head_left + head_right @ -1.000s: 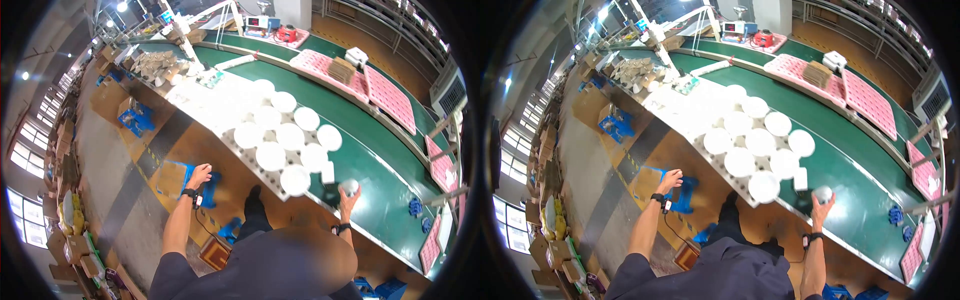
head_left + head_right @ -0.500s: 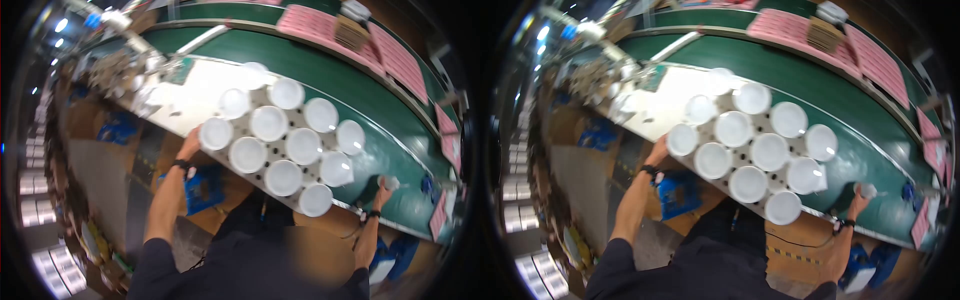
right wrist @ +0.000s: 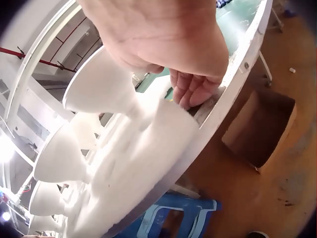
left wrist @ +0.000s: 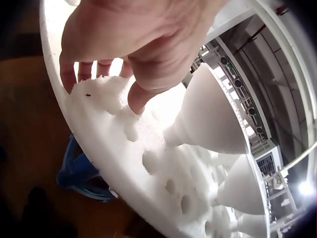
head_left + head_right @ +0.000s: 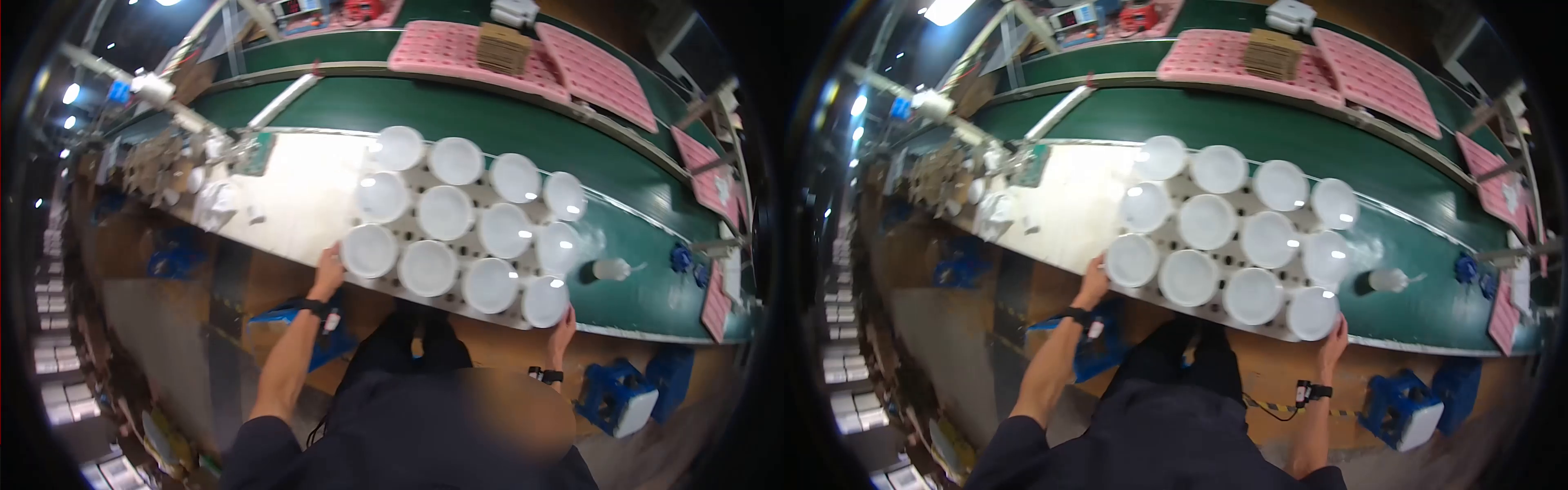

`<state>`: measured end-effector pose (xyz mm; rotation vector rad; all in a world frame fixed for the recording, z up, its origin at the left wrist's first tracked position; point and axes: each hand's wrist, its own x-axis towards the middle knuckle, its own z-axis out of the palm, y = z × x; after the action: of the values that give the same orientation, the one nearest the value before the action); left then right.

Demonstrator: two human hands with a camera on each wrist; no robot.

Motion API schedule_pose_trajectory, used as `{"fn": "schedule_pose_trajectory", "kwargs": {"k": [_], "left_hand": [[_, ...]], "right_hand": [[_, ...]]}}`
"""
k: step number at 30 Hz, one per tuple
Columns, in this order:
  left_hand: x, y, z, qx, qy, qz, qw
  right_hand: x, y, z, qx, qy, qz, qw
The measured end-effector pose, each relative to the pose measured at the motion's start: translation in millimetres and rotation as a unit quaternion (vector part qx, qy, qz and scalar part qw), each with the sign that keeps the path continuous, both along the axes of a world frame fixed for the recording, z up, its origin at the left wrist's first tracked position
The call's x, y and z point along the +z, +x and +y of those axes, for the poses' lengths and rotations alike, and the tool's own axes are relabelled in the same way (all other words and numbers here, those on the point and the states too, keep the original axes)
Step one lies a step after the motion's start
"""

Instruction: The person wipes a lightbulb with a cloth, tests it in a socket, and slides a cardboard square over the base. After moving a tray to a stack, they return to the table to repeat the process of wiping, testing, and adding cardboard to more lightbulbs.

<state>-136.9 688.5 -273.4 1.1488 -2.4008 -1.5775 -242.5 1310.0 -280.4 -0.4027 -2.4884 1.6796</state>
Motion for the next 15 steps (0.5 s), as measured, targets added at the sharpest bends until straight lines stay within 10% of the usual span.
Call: {"fn": "schedule_pose_trajectory", "kwargs": {"k": [3, 8, 15], "left_hand": [[15.7, 6.6, 26.6, -0.091, -0.073, -0.069, 0.991], [71.6, 8.2, -5.8, -0.066, 0.076, -0.046, 0.994], [59.1, 51.6, -259.7, 0.102, -0.37, -0.121, 0.915]], "right_hand": [[-69.6, 15.4, 26.0, -0.016, -0.102, -0.029, 0.994], [-11.8, 2.6, 19.6, -0.08, -0.136, -0.098, 0.983], [16.7, 75.8, 12.0, -0.125, -0.06, -0.105, 0.985]]}}
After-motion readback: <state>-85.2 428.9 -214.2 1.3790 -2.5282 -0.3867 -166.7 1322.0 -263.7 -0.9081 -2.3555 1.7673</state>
